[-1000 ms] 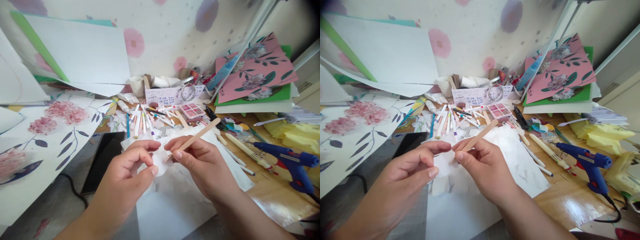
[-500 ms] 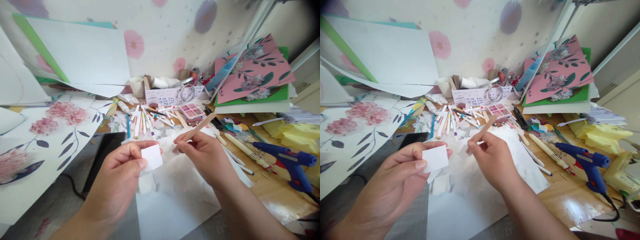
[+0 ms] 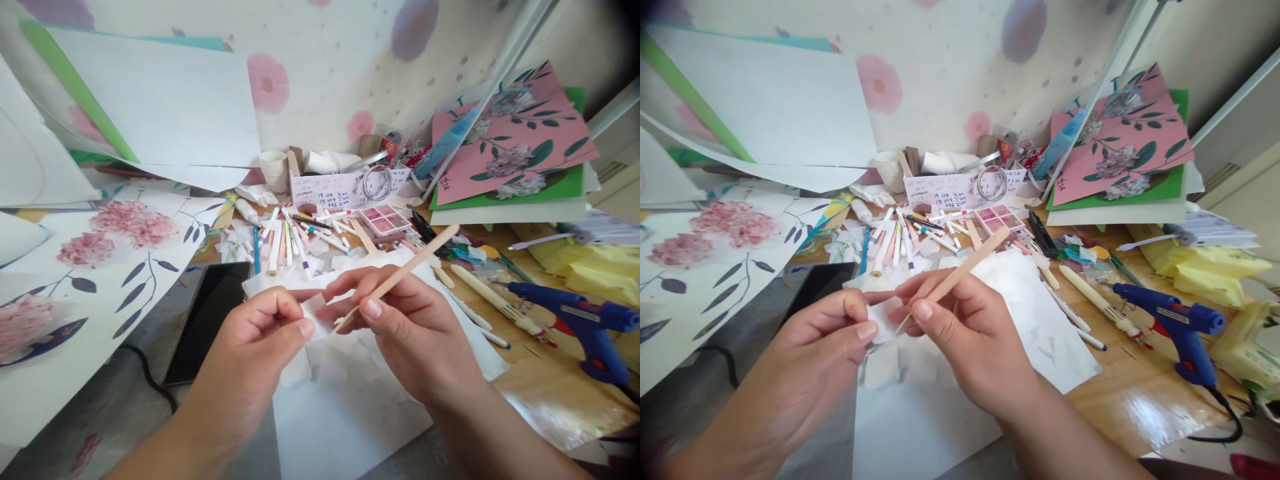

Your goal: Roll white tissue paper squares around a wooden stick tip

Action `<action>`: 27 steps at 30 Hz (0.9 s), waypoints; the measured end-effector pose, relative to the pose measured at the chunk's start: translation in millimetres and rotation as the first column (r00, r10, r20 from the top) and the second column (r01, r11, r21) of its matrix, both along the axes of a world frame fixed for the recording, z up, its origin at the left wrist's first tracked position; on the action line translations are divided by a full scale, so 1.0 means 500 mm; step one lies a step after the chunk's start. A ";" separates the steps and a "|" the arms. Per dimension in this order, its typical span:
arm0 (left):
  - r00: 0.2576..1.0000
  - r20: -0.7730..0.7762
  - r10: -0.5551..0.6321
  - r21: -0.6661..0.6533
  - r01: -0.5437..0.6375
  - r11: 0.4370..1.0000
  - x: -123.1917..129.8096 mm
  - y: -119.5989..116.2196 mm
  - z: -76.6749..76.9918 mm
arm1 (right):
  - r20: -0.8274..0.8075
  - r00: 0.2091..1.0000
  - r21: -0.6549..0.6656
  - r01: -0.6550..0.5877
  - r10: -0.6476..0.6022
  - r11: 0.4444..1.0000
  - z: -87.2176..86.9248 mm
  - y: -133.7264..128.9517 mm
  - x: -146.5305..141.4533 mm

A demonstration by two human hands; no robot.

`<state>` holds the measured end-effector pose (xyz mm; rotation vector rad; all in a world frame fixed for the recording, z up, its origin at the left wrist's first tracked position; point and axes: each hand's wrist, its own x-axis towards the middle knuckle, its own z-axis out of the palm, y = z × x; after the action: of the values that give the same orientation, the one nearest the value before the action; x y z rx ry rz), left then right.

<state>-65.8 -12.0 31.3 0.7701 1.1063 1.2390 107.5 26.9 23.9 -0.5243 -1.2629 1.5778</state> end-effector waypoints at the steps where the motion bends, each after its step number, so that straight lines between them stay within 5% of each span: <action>1: 1.000 -0.005 -0.021 -0.002 0.021 1.000 0.000 0.000 -0.001 | -0.003 1.000 -0.010 -0.008 0.008 1.000 0.001 -0.001 -0.001; 10: 0.994 0.001 -0.112 0.025 0.112 0.993 -0.003 -0.001 -0.009 | 0.036 0.999 0.022 0.001 -0.002 1.000 0.001 0.001 0.000; 15: 0.969 -0.239 -0.055 0.053 0.069 0.996 -0.008 -0.001 -0.004 | 0.061 0.996 0.151 0.049 -0.059 0.987 0.000 -0.003 -0.002; 20: 0.855 -0.519 0.005 0.116 0.064 0.991 -0.010 0.000 0.010 | 0.080 0.989 0.234 0.102 -0.124 0.967 -0.003 -0.002 0.002; 27: 0.823 -0.566 0.051 0.149 0.041 0.988 -0.009 0.001 0.019 | 0.178 0.965 0.350 0.122 -0.194 0.929 0.005 -0.005 0.005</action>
<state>-70.2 -11.3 40.8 1.3161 1.5025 1.1332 110.0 24.4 26.4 -0.5677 -1.5718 1.1606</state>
